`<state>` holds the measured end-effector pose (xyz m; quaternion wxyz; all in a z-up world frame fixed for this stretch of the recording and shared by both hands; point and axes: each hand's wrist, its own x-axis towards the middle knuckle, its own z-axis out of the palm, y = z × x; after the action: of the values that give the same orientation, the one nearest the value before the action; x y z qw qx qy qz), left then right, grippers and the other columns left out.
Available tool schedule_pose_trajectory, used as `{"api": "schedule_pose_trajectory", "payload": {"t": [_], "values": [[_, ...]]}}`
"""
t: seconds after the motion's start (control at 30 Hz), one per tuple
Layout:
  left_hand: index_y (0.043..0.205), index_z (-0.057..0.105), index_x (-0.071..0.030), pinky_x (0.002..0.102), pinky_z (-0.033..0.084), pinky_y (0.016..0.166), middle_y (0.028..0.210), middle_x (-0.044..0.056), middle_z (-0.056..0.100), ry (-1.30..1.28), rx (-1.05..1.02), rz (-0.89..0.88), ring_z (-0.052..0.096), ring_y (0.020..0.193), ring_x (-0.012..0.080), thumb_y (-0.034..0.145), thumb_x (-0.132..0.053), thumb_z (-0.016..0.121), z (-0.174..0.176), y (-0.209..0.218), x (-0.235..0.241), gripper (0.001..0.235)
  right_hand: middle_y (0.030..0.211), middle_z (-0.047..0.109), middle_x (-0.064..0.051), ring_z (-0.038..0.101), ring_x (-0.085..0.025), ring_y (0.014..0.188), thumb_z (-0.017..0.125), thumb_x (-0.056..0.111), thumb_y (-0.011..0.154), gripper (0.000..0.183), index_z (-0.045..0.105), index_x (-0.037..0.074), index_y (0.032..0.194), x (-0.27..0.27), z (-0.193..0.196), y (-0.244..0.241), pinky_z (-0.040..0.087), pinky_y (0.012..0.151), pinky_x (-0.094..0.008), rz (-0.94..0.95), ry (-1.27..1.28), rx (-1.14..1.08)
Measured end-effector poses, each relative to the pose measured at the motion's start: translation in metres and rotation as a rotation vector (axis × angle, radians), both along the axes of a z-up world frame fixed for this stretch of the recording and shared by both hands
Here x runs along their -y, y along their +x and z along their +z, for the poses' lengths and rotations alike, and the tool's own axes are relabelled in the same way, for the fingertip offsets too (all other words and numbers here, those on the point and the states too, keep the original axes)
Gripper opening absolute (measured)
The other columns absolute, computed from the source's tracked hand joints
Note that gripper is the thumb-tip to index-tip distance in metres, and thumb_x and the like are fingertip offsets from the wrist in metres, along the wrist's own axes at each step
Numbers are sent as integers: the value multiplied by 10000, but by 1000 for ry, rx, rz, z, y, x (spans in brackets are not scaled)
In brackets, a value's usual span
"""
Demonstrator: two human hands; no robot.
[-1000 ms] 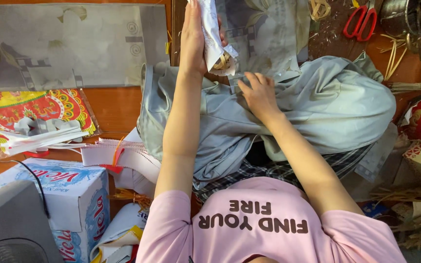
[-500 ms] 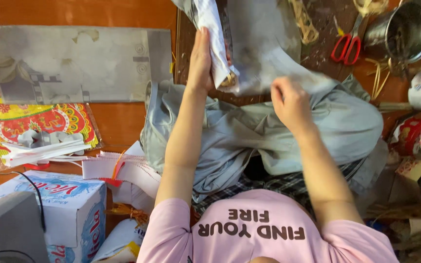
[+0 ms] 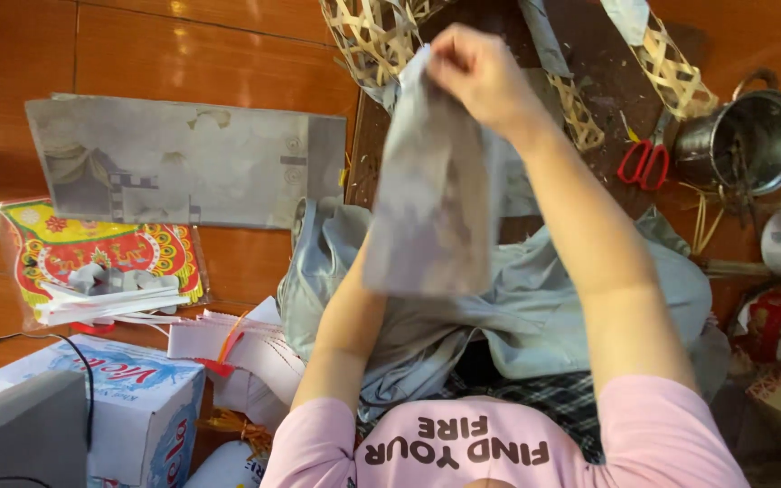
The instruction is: Wrapping decorative paper around the structural elements of a woven bamboo frame using glue.
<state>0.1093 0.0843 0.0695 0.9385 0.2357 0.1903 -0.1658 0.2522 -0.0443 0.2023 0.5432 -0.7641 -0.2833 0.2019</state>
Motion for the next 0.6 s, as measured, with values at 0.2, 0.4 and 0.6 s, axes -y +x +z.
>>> {"api": "schedule_pose_trajectory", "payload": {"t": [0.2,0.4,0.6], "values": [[1135,533,-64,454,590,716,890,139,640,9,77,-9,670,757,288,1025,-409,494,0,29,-13,365,899,575,44,509,-62,838,683,90,1110,99,626,15,1081,-35,-110,82,461,762,-237,-281,118,146],[1175,551,-36,454,586,778,963,152,653,12,134,-28,676,834,294,1035,-364,524,-14,33,-25,358,1088,673,-18,626,-103,991,674,58,1098,352,540,60,1424,-53,-128,96,533,902,-270,-307,254,200],[1214,569,-8,453,581,839,1036,166,665,8,182,-58,682,911,300,1044,-319,554,-20,18,-29,355,1603,461,-137,700,-191,1203,620,176,1151,677,165,153,1651,-47,-146,102,573,1055,-341,-245,241,174]]}}
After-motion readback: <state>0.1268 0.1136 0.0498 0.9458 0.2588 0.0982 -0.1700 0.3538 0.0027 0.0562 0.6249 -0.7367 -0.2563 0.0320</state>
